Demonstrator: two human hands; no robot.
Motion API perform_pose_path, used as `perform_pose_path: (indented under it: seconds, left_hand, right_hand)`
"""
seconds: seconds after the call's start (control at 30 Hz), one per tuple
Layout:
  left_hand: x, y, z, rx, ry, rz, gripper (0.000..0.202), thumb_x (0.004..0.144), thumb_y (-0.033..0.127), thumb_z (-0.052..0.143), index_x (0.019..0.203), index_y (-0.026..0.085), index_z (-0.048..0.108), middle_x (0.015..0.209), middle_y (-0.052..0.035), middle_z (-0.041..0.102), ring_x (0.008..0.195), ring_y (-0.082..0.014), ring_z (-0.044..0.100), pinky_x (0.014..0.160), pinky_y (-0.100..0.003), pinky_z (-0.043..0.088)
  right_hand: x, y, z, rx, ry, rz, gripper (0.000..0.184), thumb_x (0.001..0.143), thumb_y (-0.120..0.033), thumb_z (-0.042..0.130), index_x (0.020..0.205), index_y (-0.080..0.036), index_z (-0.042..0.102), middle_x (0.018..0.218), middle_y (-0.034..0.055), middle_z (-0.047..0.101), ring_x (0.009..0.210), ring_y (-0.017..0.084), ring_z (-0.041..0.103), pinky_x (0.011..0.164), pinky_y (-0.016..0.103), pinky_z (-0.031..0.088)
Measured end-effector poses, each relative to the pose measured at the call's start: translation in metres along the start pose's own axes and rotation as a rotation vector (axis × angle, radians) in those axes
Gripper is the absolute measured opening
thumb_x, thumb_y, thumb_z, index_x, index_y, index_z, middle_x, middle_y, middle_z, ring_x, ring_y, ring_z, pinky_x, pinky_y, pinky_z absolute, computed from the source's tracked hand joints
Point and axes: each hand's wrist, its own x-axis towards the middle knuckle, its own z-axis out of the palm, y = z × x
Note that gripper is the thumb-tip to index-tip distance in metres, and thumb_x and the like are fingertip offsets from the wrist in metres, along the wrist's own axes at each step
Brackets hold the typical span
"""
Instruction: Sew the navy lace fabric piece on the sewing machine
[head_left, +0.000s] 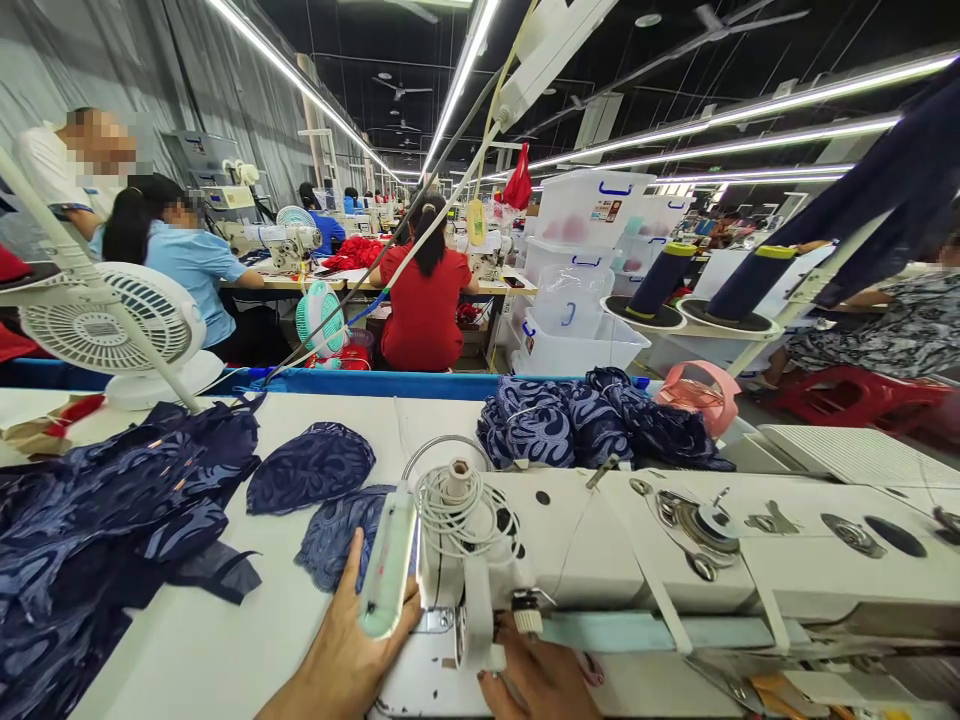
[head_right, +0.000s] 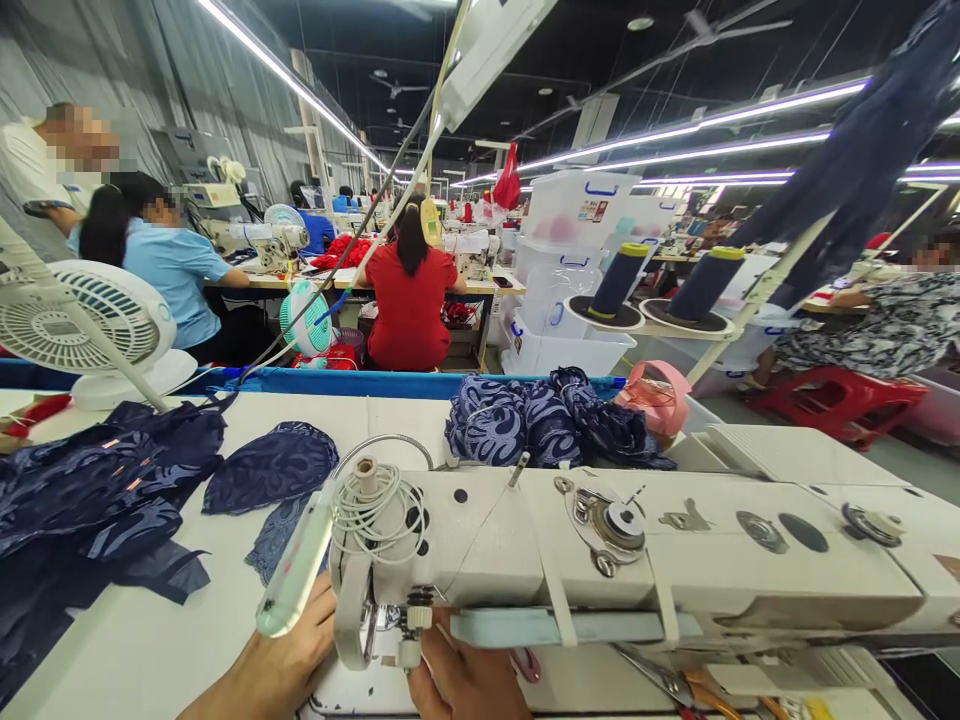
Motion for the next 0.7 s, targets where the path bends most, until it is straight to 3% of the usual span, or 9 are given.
perform_pose_path:
  seconds: [0.13,0.3,0.37,0.5,0.7]
  left_hand:
    - [0.002,-0.001,-0.001,0.012,0.021,0.034,0.035,0.089,-0.001,0.039,0.114,0.010,0.061,0.094,-0.0095,0.075,0.083,-0.0204,0.074,0.070,-0.042,0.067]
    - [0.006,-0.001,-0.006,0.007,-0.015,0.032,0.039,0.084,-0.003,0.043,0.117,0.008,0.060,0.097,-0.0096,0.075,0.086,-0.0201,0.073,0.072,-0.041,0.067]
    - [0.004,-0.001,-0.005,-0.008,-0.031,0.021,0.047,0.078,-0.006,0.042,0.119,0.010,0.059,0.098,-0.0091,0.075,0.088,-0.0199,0.072,0.077,-0.043,0.067]
    - [-0.008,-0.003,0.007,-0.123,-0.067,-0.089,0.063,0.069,-0.009,0.035,0.122,0.017,0.057,0.100,-0.0060,0.073,0.099,-0.0201,0.070,0.099,-0.060,0.055]
    - [-0.020,-0.005,0.022,-0.216,-0.098,-0.189,0.057,0.069,-0.008,0.037,0.112,0.022,0.060,0.101,-0.0044,0.071,0.099,-0.0199,0.068,0.109,-0.058,0.046]
  right_hand:
    - [-0.004,-0.001,0.000,0.007,-0.023,0.120,0.034,0.100,-0.025,0.040,0.129,-0.022,0.059,0.094,0.0095,0.076,0.075,0.026,0.072,0.063,0.032,0.060]
    - [0.001,-0.004,-0.002,0.080,-0.016,0.153,0.035,0.101,-0.022,0.036,0.127,-0.024,0.060,0.072,0.0035,0.073,0.063,0.024,0.070,0.065,0.032,0.059]
    - [0.002,-0.002,-0.002,0.118,-0.071,0.171,0.034,0.102,-0.021,0.035,0.122,-0.023,0.062,0.070,0.0019,0.073,0.060,0.023,0.070,0.062,0.030,0.057]
    - [0.003,0.002,-0.001,0.194,-0.153,0.202,0.033,0.105,-0.024,0.034,0.120,-0.019,0.062,0.077,0.0037,0.076,0.060,0.022,0.072,0.059,0.029,0.057]
    - [0.010,0.000,-0.008,0.100,-0.019,0.145,0.047,0.111,-0.032,0.019,0.112,-0.018,0.064,0.070,0.0051,0.072,0.064,0.022,0.072,0.065,0.030,0.058]
